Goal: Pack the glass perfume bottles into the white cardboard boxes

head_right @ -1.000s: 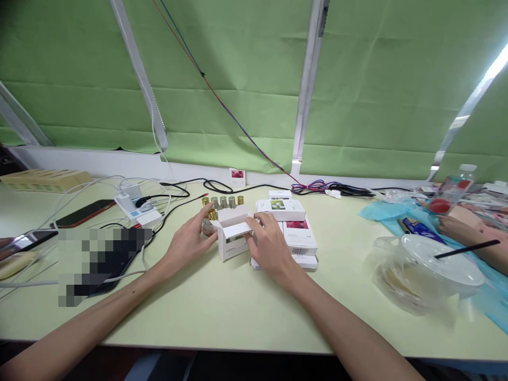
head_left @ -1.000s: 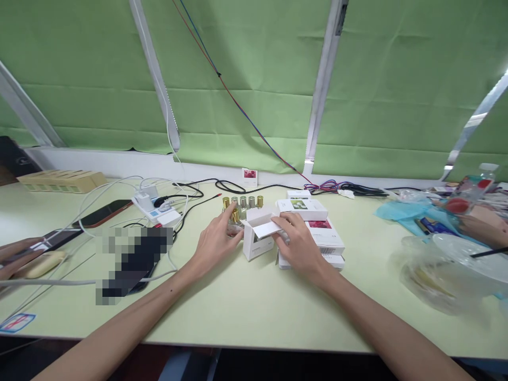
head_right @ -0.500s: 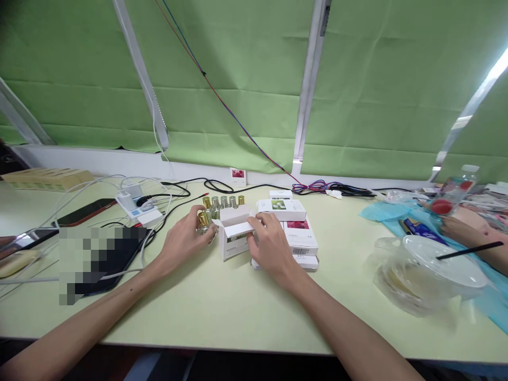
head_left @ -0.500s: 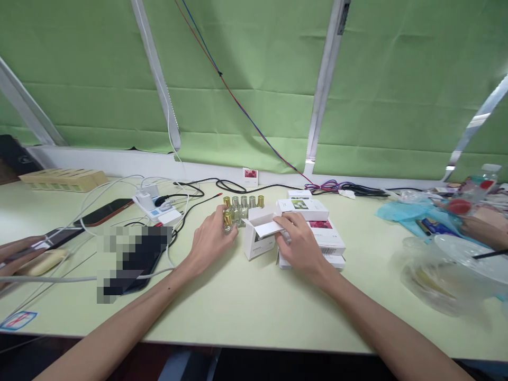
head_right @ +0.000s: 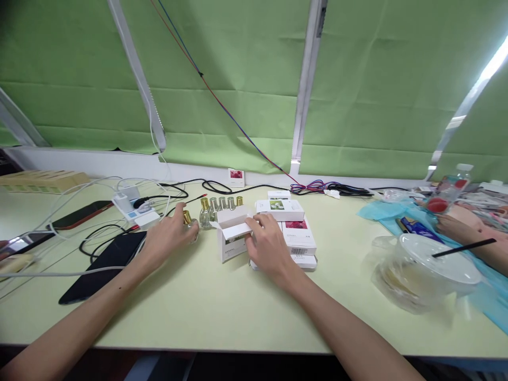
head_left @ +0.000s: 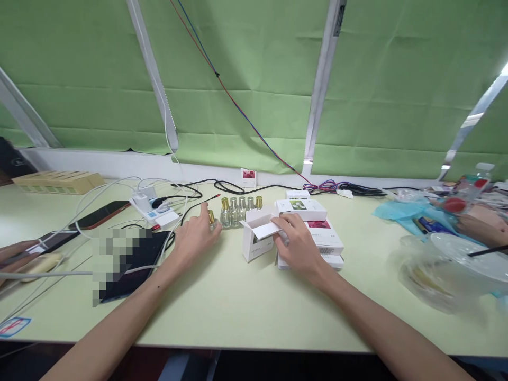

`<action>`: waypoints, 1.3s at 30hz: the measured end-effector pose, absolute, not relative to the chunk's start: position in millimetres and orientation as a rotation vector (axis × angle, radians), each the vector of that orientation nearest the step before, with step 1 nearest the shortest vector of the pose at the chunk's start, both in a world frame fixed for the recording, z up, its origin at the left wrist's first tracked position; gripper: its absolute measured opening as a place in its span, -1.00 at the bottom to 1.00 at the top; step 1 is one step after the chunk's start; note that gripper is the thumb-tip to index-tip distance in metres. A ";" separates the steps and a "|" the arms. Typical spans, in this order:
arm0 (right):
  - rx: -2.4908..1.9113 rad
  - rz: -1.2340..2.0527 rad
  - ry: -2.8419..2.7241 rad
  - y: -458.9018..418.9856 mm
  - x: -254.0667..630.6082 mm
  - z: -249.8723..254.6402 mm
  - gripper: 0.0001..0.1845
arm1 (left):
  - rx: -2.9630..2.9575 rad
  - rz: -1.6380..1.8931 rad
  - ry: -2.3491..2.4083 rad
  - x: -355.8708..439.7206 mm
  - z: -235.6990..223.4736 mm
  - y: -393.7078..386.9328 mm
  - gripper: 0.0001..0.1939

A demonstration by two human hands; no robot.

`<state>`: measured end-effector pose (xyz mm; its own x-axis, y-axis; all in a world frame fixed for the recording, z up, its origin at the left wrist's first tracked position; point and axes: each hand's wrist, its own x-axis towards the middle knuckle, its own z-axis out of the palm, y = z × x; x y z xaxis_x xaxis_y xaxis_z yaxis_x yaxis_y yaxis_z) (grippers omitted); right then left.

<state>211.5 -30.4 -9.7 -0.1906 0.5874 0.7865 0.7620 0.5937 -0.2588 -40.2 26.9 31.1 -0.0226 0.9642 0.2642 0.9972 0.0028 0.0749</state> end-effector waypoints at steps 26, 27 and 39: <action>-0.877 -0.046 -2.046 -39.9 208.7 -3.7 -0.69 | -2.461 -1.056 -1.913 -56.6 10.3 68.0 -0.33; -0.877 -0.041 -2.047 -40.2 208.7 -3.4 -0.70 | -2.445 -1.054 -1.903 -56.7 10.2 68.3 -0.32; -0.901 -0.019 -2.059 -41.7 208.5 -2.4 -0.67 | -2.425 -0.985 -1.516 -59.1 -0.4 89.4 -0.49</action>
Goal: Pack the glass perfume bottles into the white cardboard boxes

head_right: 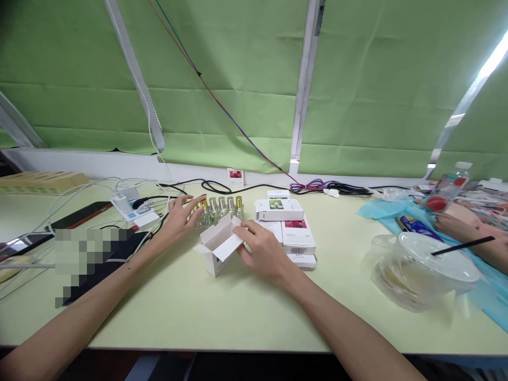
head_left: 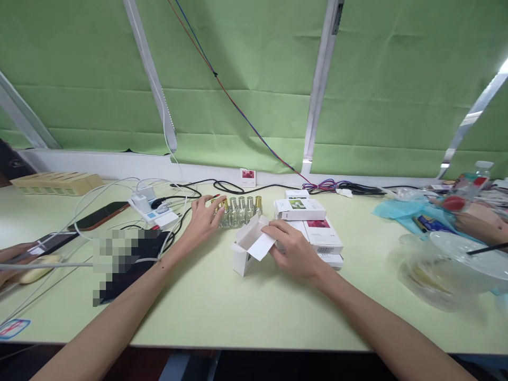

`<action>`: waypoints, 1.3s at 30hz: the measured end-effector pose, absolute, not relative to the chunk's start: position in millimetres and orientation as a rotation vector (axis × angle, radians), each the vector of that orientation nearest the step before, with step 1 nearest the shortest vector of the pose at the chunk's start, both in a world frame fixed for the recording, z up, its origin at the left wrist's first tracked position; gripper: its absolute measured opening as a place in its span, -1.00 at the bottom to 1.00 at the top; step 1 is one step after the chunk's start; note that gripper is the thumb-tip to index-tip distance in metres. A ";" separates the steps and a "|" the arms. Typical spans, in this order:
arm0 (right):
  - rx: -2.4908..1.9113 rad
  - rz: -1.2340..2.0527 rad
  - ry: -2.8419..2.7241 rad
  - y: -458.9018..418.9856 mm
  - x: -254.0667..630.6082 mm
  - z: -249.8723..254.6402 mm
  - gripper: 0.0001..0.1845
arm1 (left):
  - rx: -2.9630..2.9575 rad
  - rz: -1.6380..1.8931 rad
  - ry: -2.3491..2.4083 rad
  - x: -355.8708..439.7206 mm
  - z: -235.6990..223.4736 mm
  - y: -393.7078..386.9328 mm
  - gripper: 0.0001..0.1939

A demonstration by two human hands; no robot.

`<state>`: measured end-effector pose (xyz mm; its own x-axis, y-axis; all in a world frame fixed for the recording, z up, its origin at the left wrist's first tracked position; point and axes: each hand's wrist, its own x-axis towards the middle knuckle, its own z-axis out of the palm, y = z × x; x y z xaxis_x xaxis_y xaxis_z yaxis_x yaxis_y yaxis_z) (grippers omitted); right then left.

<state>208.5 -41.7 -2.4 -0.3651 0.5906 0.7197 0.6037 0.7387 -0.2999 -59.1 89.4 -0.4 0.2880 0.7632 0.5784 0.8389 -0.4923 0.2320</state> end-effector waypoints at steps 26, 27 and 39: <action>-0.910 -0.008 -2.068 -41.5 208.4 -1.9 -0.68 | -2.497 -0.944 -1.415 -40.2 0.3 77.3 -0.50; -0.912 -0.011 -2.068 -41.3 208.3 -2.2 -0.69 | -2.501 -0.937 -1.416 -40.2 0.1 77.6 -0.51; -0.889 -0.017 -2.063 -39.5 208.6 -4.3 -0.69 | -2.492 -1.123 -1.381 -38.1 -0.4 78.9 -0.66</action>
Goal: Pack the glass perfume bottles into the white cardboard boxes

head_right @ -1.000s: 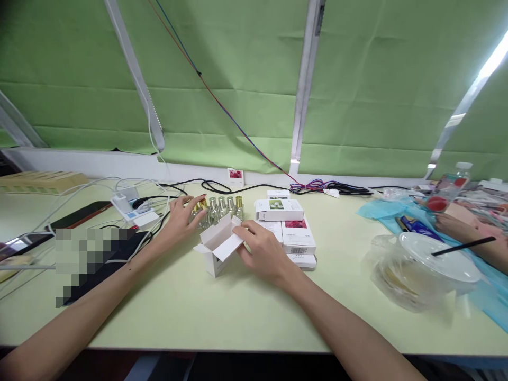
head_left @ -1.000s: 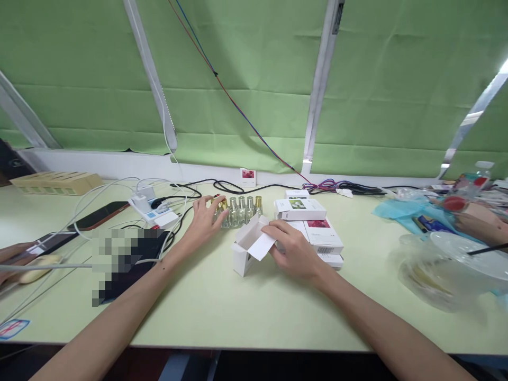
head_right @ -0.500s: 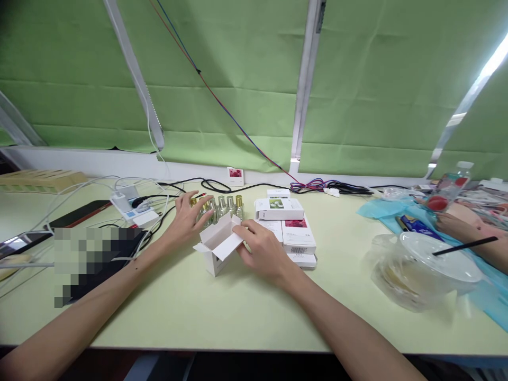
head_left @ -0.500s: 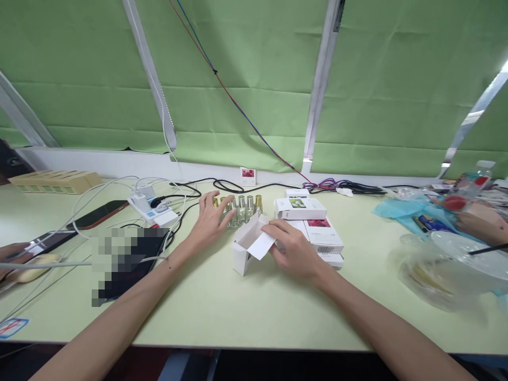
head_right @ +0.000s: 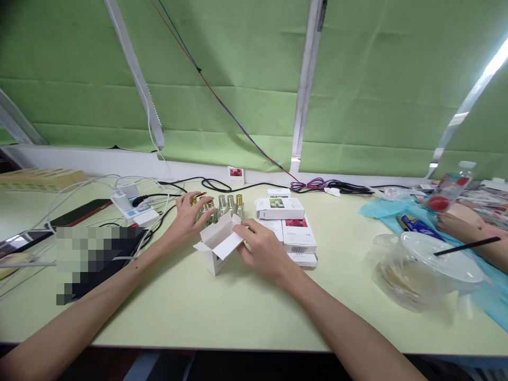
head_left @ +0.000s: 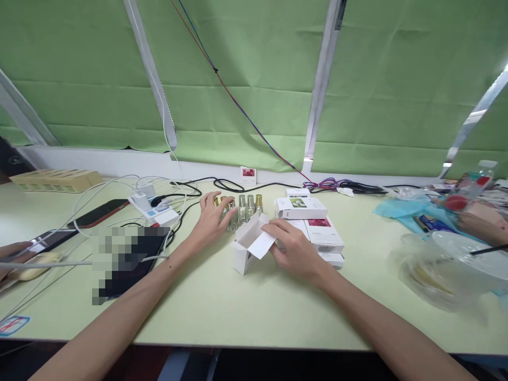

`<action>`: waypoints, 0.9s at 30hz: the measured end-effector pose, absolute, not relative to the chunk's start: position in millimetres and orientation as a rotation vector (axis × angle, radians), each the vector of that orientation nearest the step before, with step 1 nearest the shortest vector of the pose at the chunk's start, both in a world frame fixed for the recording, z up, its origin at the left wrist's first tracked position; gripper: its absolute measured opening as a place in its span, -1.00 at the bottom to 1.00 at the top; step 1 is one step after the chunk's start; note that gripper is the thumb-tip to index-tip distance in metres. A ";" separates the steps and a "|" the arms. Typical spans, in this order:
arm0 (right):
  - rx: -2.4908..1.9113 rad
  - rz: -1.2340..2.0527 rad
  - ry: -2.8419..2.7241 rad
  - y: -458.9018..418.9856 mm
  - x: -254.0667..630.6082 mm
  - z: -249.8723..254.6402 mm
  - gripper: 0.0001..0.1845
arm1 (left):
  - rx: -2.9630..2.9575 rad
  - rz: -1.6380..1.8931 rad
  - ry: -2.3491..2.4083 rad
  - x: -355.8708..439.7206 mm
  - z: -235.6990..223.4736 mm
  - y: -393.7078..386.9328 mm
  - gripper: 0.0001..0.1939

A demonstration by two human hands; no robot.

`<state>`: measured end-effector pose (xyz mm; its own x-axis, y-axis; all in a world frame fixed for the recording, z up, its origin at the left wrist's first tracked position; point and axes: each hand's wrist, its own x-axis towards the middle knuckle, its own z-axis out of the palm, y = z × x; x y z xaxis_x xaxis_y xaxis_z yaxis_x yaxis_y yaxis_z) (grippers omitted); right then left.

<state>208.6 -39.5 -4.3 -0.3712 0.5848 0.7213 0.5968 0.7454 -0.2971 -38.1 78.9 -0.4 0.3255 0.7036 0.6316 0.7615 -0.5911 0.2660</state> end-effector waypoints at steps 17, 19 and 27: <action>-0.853 -0.173 -1.971 -33.9 211.4 -8.1 -0.77 | -2.500 -1.316 -1.243 -41.7 1.6 76.4 -0.81; -0.853 -0.171 -1.972 -33.9 211.3 -7.9 -0.77 | -2.502 -1.315 -1.235 -41.7 1.6 76.9 -0.81; -0.853 -0.155 -1.974 -34.7 211.3 -7.4 -0.77 | -2.501 -1.316 -1.234 -41.4 2.5 75.6 -0.81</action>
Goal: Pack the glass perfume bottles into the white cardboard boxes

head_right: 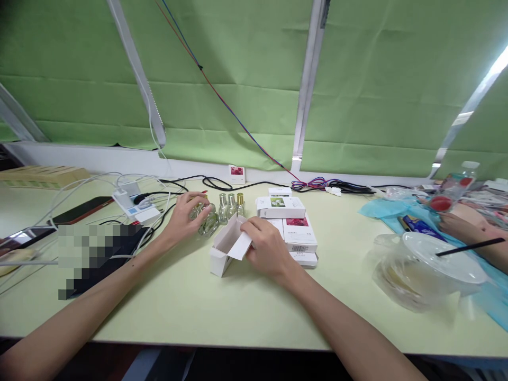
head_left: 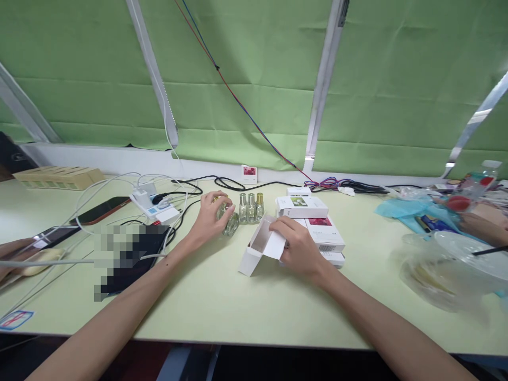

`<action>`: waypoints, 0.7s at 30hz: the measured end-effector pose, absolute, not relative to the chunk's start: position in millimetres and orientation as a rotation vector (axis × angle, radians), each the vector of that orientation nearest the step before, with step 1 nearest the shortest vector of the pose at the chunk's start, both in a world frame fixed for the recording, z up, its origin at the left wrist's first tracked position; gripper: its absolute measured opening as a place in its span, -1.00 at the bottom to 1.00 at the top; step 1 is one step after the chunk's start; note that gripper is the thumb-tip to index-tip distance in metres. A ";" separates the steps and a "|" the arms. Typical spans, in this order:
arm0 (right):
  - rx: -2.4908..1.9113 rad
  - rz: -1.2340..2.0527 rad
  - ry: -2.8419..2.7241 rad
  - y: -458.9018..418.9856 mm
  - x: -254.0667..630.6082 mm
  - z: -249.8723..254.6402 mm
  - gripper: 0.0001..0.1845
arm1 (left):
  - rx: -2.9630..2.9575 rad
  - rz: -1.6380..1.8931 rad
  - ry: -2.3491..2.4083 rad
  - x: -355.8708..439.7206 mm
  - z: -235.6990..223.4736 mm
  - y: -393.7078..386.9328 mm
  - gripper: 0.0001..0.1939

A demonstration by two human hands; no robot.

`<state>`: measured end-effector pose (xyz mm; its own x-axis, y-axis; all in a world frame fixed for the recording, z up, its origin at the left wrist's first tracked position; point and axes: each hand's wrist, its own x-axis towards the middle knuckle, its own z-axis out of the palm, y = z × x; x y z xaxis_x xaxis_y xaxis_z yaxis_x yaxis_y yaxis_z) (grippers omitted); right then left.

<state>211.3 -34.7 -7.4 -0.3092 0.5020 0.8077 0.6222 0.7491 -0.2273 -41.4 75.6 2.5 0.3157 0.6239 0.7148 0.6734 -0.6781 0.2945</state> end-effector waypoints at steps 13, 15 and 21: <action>-0.847 -0.183 -1.972 -33.7 211.7 -8.3 -0.75 | -2.368 -1.322 -1.225 -45.2 1.8 72.1 -0.75; -0.850 -0.190 -1.968 -33.7 211.4 -8.1 -0.75 | -2.349 -1.331 -1.138 -43.7 4.4 67.1 -0.79; -0.864 -0.196 -1.971 -34.4 211.4 -7.4 -0.73 | -2.383 -1.385 -1.025 -36.9 11.6 50.3 -0.79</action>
<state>211.4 -34.4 -7.4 -0.3073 0.4922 0.8145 0.6433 0.7381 -0.2033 -36.9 50.3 11.6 0.3202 0.4650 0.8254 0.6532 -0.7394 0.1632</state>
